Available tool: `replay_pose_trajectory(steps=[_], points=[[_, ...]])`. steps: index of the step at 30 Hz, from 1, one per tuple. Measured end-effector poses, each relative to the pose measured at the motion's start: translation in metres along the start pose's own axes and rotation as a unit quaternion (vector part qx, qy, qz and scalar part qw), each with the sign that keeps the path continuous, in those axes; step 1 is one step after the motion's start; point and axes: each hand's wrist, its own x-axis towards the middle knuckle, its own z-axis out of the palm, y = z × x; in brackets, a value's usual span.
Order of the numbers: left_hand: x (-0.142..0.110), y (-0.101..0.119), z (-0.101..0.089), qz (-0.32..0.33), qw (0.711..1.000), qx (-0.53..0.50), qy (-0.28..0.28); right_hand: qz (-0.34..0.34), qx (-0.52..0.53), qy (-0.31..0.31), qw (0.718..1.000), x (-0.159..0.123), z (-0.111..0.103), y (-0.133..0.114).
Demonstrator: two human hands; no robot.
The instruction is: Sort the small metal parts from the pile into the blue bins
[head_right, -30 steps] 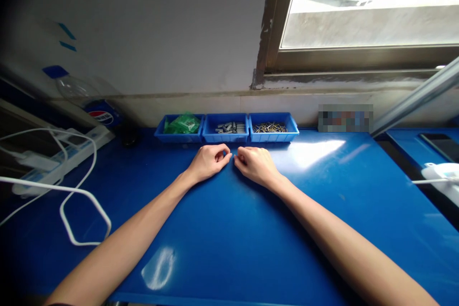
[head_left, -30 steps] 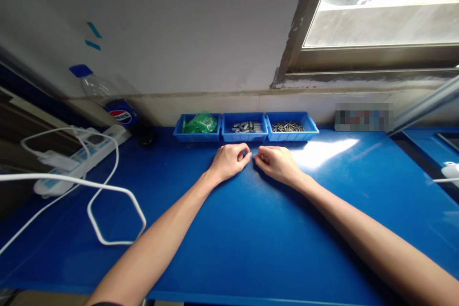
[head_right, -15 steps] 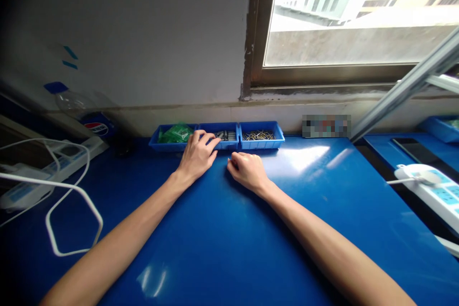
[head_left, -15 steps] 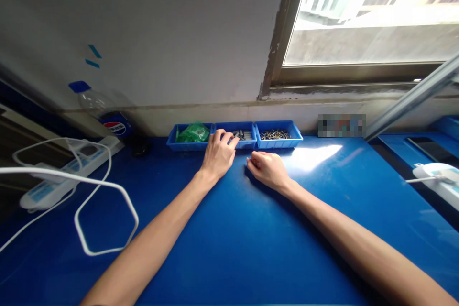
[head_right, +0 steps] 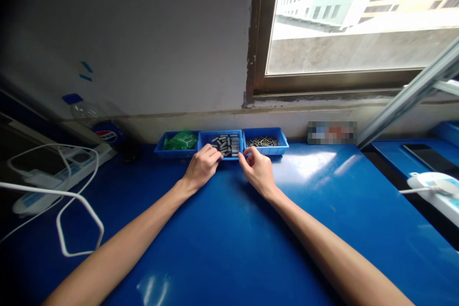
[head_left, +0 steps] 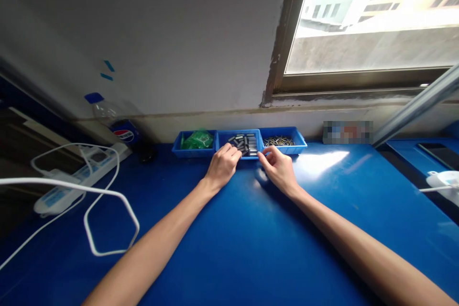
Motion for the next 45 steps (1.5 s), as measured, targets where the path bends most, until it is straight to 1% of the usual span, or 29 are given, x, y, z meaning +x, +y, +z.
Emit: replay_pose_trajectory(steps=[4, 7, 12, 16, 18, 21, 25, 30, 33, 37, 41, 45], points=[[-0.013, 0.001, 0.005, 0.026, 0.999, 0.016, 0.010, -0.003, 0.025, -0.011, 1.000, 0.001, 0.001, 0.004], [-0.017, 0.001, 0.003, 0.042, 0.999, 0.005, -0.007, -0.012, 0.057, -0.020, 0.998, 0.001, 0.002, 0.005], [-0.017, 0.007, -0.004, 0.048, 0.997, -0.045, -0.030, -0.009, 0.076, -0.026, 0.997, 0.002, 0.001, 0.005], [-0.013, 0.016, 0.000, 0.053, 0.998, -0.011, -0.040, 0.012, 0.115, -0.052, 0.992, 0.004, -0.001, 0.008], [-0.011, 0.020, 0.004, 0.040, 0.997, -0.005, -0.059, 0.017, 0.139, -0.076, 0.987, 0.006, -0.002, 0.010], [-0.007, 0.024, 0.006, -0.008, 0.995, -0.022, -0.093, 0.008, 0.133, -0.103, 0.986, 0.008, -0.004, 0.013], [-0.001, 0.026, 0.005, -0.056, 0.988, -0.039, -0.135, -0.025, 0.104, -0.118, 0.987, 0.013, -0.008, 0.017], [0.010, 0.033, 0.003, -0.091, 0.979, -0.034, -0.177, -0.066, 0.089, -0.127, 0.986, 0.015, -0.010, 0.024], [0.015, 0.038, 0.002, -0.109, 0.976, -0.043, -0.185, -0.076, 0.086, -0.127, 0.985, 0.015, -0.010, 0.027], [0.016, 0.043, -0.001, -0.140, 0.973, -0.067, -0.174, -0.099, 0.069, -0.117, 0.986, 0.014, -0.011, 0.028], [0.012, 0.043, -0.006, -0.164, 0.965, -0.093, -0.179, -0.161, -0.005, -0.095, 0.982, 0.014, -0.016, 0.029], [0.007, 0.043, -0.008, -0.168, 0.959, -0.114, -0.197, -0.217, -0.073, -0.084, 0.970, 0.013, -0.022, 0.027]])
